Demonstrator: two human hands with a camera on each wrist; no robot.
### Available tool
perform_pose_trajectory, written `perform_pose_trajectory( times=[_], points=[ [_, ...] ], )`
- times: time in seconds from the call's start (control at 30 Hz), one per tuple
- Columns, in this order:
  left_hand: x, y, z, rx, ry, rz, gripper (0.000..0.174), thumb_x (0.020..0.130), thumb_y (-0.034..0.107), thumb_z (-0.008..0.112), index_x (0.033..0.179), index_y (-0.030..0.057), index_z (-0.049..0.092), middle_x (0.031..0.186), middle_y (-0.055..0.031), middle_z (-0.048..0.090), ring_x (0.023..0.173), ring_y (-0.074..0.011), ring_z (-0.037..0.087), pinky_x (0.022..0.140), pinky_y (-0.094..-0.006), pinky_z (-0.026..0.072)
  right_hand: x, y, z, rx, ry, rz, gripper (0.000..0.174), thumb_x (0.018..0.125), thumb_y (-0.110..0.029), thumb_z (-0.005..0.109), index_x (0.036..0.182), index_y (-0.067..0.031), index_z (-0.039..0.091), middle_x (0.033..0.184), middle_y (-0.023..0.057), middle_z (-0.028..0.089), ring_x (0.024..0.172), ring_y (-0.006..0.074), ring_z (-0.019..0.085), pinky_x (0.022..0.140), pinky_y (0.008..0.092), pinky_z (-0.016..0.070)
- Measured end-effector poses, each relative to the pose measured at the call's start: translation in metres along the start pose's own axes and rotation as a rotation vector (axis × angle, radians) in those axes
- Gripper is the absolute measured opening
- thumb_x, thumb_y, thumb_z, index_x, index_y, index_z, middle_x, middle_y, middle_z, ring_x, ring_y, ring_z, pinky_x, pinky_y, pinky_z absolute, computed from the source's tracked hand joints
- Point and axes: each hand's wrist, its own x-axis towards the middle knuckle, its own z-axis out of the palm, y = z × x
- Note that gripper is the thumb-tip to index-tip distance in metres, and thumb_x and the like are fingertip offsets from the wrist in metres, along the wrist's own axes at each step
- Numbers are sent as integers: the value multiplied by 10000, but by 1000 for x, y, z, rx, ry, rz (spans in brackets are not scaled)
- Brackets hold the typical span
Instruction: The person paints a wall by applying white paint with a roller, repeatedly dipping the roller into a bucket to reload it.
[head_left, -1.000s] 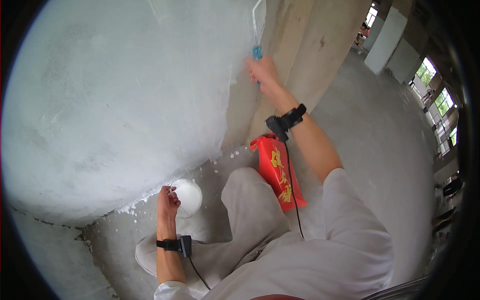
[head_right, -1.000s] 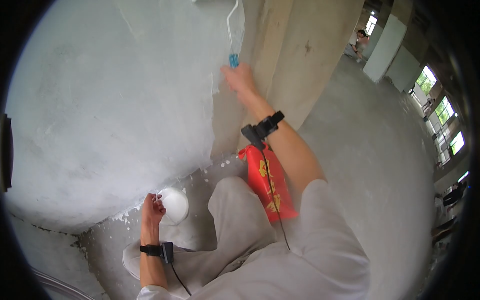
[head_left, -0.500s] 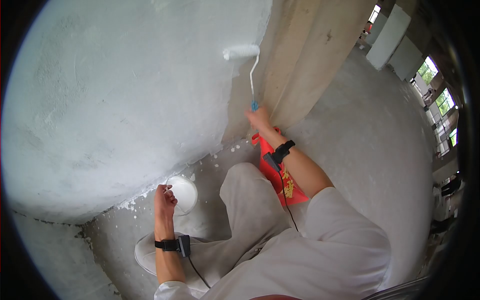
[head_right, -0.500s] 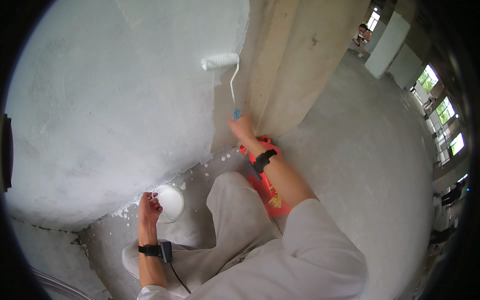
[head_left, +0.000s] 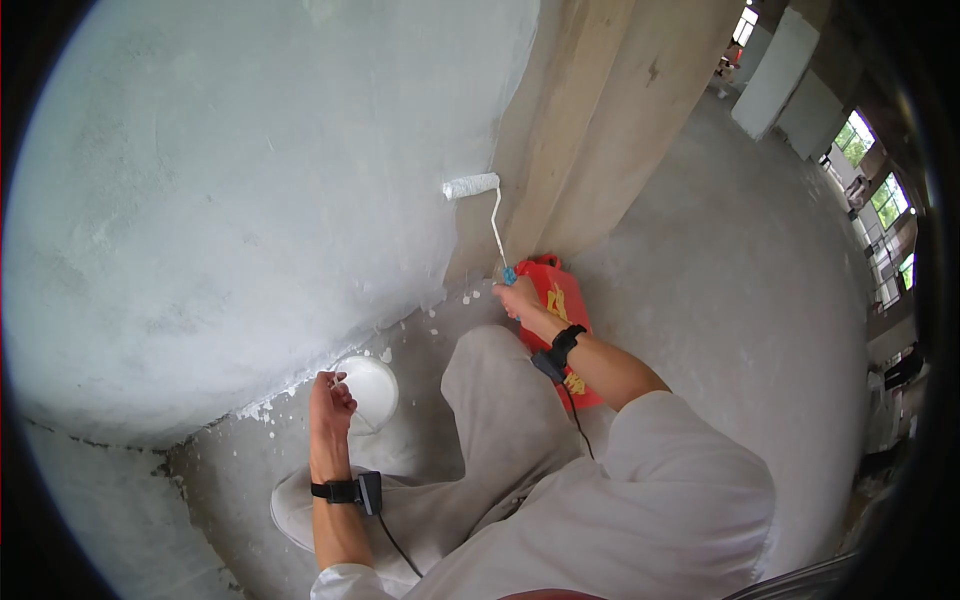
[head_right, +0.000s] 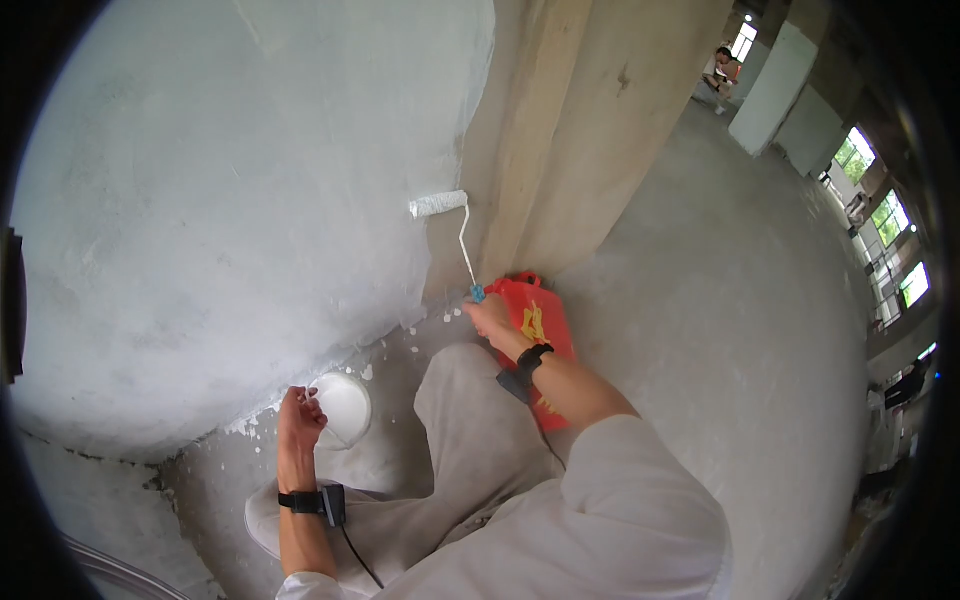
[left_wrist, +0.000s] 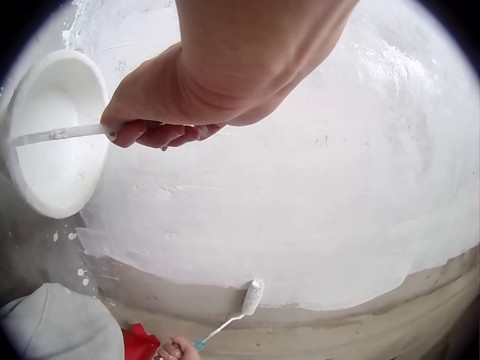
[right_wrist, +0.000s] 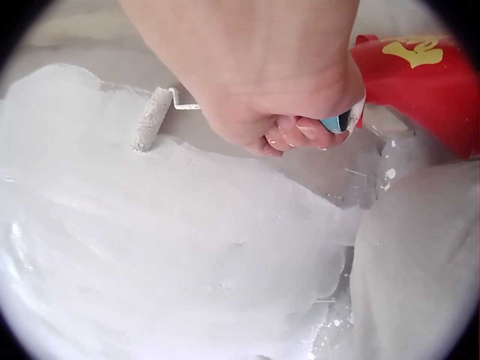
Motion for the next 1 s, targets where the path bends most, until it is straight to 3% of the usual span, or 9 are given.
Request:
perform_pose_trajectory(
  times=[0.13, 0.3, 0.37, 0.4, 0.47, 0.53, 0.7, 1.0],
  points=[
    [3, -1, -4, 25, -58, -13, 145, 830, 253, 510, 834, 114, 548, 538, 54, 393, 467, -81, 338, 472, -249, 271, -6, -32, 6, 153, -41, -96, 278, 811, -168, 649, 605, -71, 490, 501, 13, 452, 364, 136, 418, 348, 307, 295],
    [10, -5, -8, 26, -73, -1, 147, 825, 255, 514, 838, 114, 551, 541, 56, 390, 466, -81, 330, 475, -250, 270, 19, -122, -15, 232, 12, -188, 243, 803, -164, 633, 618, -115, 483, 520, -6, 451, 371, 106, 386, 351, 272, 295],
    [19, -8, -12, -51, -220, -21, 157, 825, 260, 518, 846, 109, 556, 542, 55, 385, 467, -81, 326, 478, -249, 270, 13, -165, -30, 213, 53, -255, 238, 806, -159, 625, 623, -111, 481, 530, -9, 450, 383, 104, 390, 354, 271, 297],
    [18, -9, -12, -49, -221, -23, 157, 825, 260, 518, 846, 109, 556, 542, 55, 385, 467, -81, 326, 478, -249, 270, 5, -187, -37, 208, 66, -293, 234, 809, -156, 620, 627, -109, 480, 534, -10, 446, 390, 102, 391, 357, 271, 298],
    [-3, -2, 4, 11, -26, 21, 77, 796, 205, 505, 785, 130, 505, 546, 54, 368, 451, -84, 291, 467, -262, 254, 3, -220, -50, 207, 120, -321, 249, 811, -148, 619, 627, -107, 457, 538, -10, 432, 395, 95, 367, 362, 271, 288],
    [-1, -3, 2, 22, -28, 17, 86, 795, 213, 508, 793, 127, 512, 545, 55, 365, 452, -85, 292, 468, -261, 254, -7, -246, -60, 236, 70, -363, 261, 813, -142, 620, 624, -108, 444, 540, -10, 428, 397, 93, 355, 364, 273, 283],
    [4, -3, -1, 35, -41, 16, 122, 796, 234, 512, 818, 116, 533, 543, 56, 356, 455, -86, 294, 472, -259, 254, -9, -249, -66, 284, 5, -412, 279, 812, -133, 617, 598, -80, 447, 535, 21, 454, 387, 125, 378, 374, 297, 293],
    [4, -4, -5, 47, -13, 4, 174, 825, 269, 532, 866, 102, 560, 550, 52, 372, 475, -81, 302, 476, -253, 258, 16, -168, -48, 212, 59, -279, 233, 805, -115, 620, 636, -104, 460, 527, -15, 417, 394, 84, 349, 366, 263, 273]
  ],
)
